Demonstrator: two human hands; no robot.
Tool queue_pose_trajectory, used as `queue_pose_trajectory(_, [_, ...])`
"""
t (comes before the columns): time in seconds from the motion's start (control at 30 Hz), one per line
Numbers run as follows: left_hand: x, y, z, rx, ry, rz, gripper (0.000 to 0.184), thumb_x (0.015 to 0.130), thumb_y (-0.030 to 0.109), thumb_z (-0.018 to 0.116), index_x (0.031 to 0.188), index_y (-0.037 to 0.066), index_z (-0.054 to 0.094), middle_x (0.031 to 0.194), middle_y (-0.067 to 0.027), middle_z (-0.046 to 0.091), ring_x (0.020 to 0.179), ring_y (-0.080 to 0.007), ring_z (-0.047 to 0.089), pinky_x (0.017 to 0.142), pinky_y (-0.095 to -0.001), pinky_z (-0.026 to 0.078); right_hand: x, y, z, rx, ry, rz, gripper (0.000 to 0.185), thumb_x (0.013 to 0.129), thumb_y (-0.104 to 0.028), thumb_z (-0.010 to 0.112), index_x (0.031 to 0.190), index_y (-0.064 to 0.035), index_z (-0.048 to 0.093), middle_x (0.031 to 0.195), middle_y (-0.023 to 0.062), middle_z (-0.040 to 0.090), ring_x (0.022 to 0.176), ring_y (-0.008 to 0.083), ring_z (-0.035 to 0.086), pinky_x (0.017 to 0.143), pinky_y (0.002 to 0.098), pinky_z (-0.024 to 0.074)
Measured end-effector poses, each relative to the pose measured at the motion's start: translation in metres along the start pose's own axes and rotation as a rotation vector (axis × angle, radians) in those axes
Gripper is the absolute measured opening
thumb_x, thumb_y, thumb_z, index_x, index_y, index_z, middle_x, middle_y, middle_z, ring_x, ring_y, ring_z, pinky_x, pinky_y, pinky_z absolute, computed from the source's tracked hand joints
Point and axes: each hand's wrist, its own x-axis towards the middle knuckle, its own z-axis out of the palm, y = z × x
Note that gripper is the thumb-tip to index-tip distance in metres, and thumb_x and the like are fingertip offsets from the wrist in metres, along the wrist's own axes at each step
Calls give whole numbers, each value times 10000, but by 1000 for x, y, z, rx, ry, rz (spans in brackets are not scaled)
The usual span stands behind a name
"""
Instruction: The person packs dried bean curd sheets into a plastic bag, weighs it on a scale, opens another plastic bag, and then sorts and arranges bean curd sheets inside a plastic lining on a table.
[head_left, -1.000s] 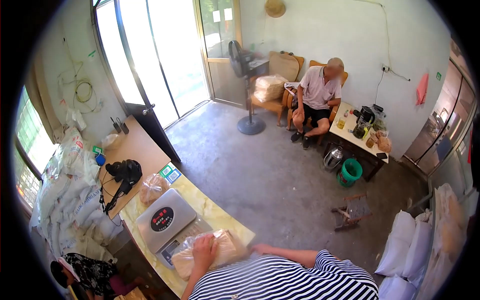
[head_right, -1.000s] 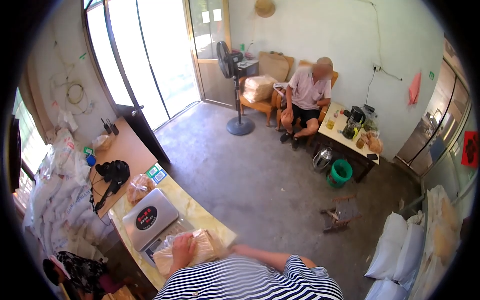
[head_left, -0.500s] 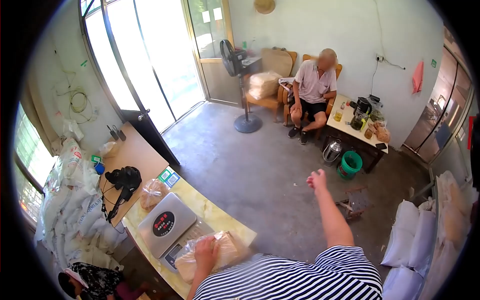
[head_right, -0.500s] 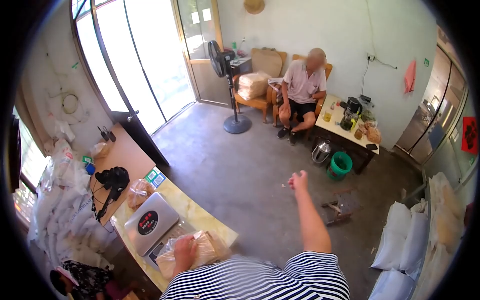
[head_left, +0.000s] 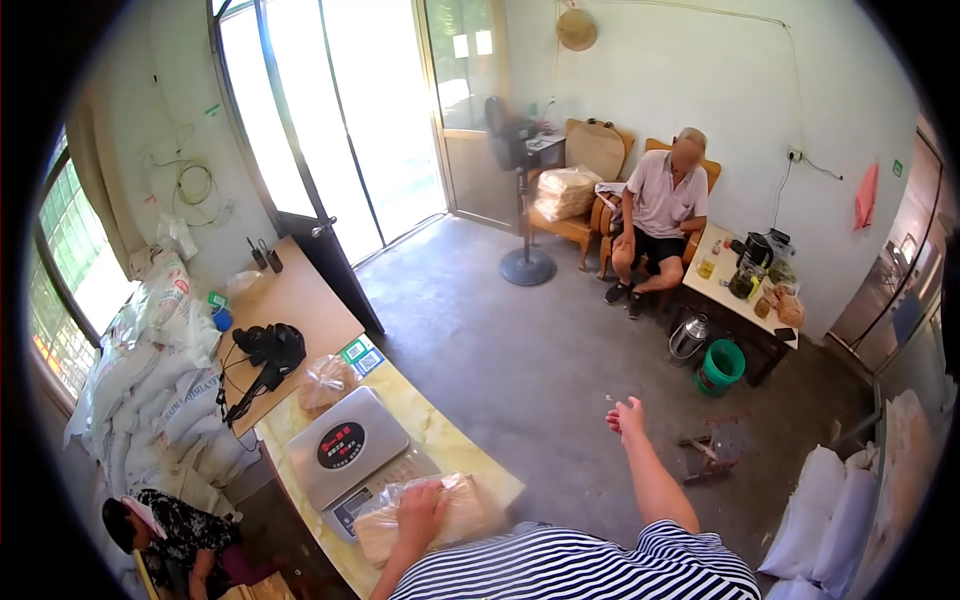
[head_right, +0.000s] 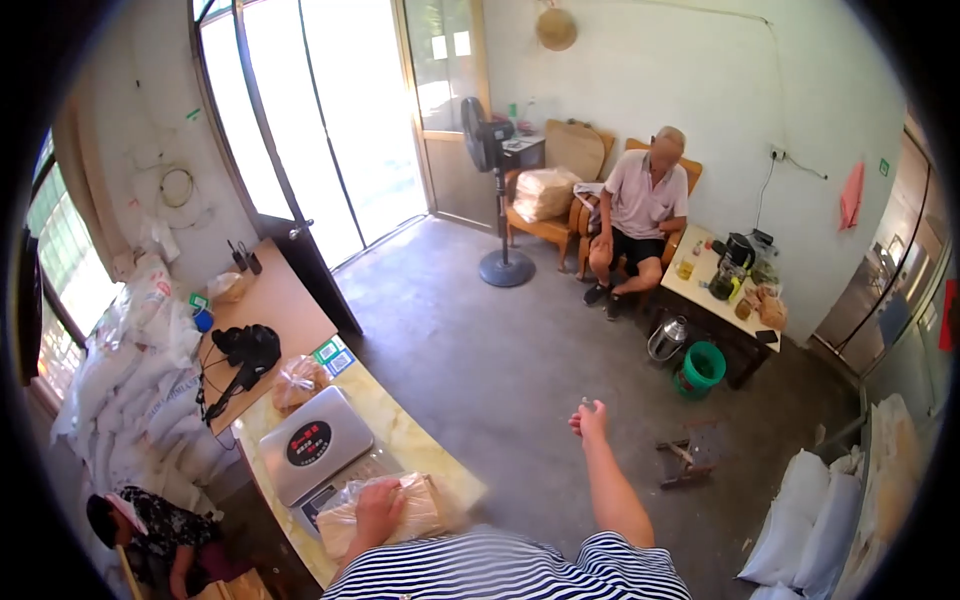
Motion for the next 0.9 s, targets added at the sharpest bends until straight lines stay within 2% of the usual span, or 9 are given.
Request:
queue_pose_trajectory(0.17, [1,-3,9,23,30,73,190,769,214,594,917,97,576,872,-120,589,840,-306,559,757,-421,428,-4,1,15,-30,-117,-32,560,861,-147,524,1346,-140,244,745,90,556,542,133,548,403,228,400])
queue_pose_trajectory(0.23, [-5,0,4,37,-14,-12,156,790,227,555,869,93,567,833,-124,580,813,-308,560,733,-427,431,17,5,21,88,-162,-34,607,866,-153,509,1373,-173,175,728,78,546,514,124,525,378,219,367])
queue_pose_trajectory(0.3, [6,-3,-8,22,-22,-100,143,802,221,529,849,90,563,821,-127,578,809,-309,562,727,-429,433,21,-11,31,-15,-83,-54,540,882,-151,478,1354,-175,215,691,58,542,484,118,507,364,223,350])
queue_pose_trajectory(0.37, [5,-5,4,120,-3,23,130,802,206,532,811,77,548,744,-111,581,694,-301,580,628,-392,473,23,-27,51,-56,-157,-95,529,884,-149,477,1350,-171,229,697,59,549,491,117,515,368,223,356])
queue_pose_trajectory(0.47, [5,5,0,171,-76,-61,137,802,209,532,812,74,550,746,-112,582,717,-293,586,637,-387,475,-2,-33,59,-118,-271,-134,508,882,-137,485,1338,-156,262,735,71,570,497,115,518,383,226,371])
queue_pose_trajectory(0.57, [-1,-4,9,22,79,43,130,776,205,567,824,85,549,815,-111,585,810,-303,567,700,-439,446,-5,-23,73,-140,-350,-180,543,857,-131,503,1337,-142,251,737,87,573,527,130,543,414,229,397])
queue_pose_trajectory(0.67, [3,3,2,9,66,47,201,765,208,597,928,93,577,911,-98,609,867,-297,565,762,-416,438,13,-7,68,-166,-353,-154,606,836,-140,545,1353,-124,229,765,101,592,570,154,582,430,258,420])
queue_pose_trajectory(0.77, [1,4,3,-14,16,43,244,764,208,605,978,94,582,954,-94,613,905,-293,558,798,-406,427,8,-24,39,-202,-197,-135,594,843,-142,535,1354,-130,231,763,93,592,564,149,580,430,260,429])
queue_pose_trajectory(0.9, [0,-2,5,-7,27,25,252,759,197,614,984,90,582,958,-102,607,923,-290,545,811,-403,418,26,-55,-22,56,77,-139,583,842,-122,519,1351,-134,234,730,75,575,549,141,575,409,249,422])
